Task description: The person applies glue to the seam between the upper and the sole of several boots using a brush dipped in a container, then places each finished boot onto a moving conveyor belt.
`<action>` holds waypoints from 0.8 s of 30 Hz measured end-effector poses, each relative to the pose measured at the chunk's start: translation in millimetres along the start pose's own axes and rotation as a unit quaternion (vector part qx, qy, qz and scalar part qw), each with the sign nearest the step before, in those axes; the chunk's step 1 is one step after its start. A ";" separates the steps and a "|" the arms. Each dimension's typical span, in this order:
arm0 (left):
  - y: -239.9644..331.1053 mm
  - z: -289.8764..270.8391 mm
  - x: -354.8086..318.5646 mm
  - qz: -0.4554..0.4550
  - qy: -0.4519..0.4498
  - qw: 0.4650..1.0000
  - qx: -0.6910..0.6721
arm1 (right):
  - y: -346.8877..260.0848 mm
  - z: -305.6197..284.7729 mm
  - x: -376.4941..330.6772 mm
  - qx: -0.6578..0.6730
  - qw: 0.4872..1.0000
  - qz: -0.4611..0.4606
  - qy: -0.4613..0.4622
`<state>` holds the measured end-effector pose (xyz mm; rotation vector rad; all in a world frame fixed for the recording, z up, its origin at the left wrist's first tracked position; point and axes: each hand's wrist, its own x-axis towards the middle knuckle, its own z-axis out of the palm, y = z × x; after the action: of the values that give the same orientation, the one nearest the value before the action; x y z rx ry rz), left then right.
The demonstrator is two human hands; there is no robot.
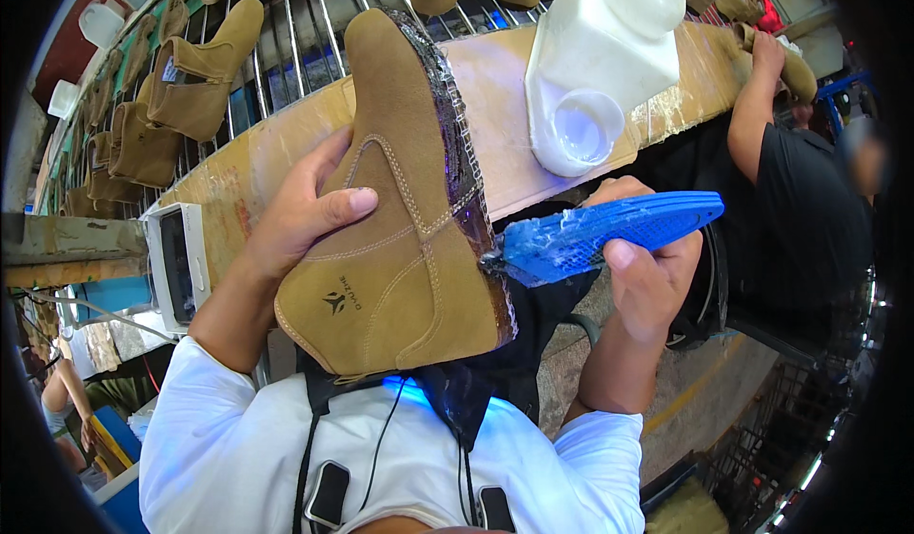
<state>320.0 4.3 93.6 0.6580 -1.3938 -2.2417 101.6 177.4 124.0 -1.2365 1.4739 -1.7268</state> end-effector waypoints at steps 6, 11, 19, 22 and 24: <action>1.8 -1.9 1.8 -0.029 0.000 0.999 -0.019 | 20.8 27.0 19.4 0.003 0.974 -0.085 0.210; -6.5 -33.3 -1.8 -0.032 0.024 0.996 -0.075 | 47.8 -12.3 25.0 0.283 0.926 -0.037 0.249; 67.6 -129.7 51.8 0.012 0.098 0.981 0.168 | 61.8 -78.9 -17.2 0.368 0.900 -0.004 0.232; 118.3 -162.6 127.2 0.004 0.086 0.921 0.380 | 65.2 -89.3 -17.7 0.355 0.903 -0.007 0.242; 146.8 -170.9 186.0 -0.025 0.071 0.845 0.529 | 60.5 -76.3 -4.1 0.311 0.883 0.008 0.352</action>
<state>286.7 -283.8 128.7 1.1458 -2.4994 -1.2178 26.1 200.3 66.8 -0.2526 1.0772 -2.5124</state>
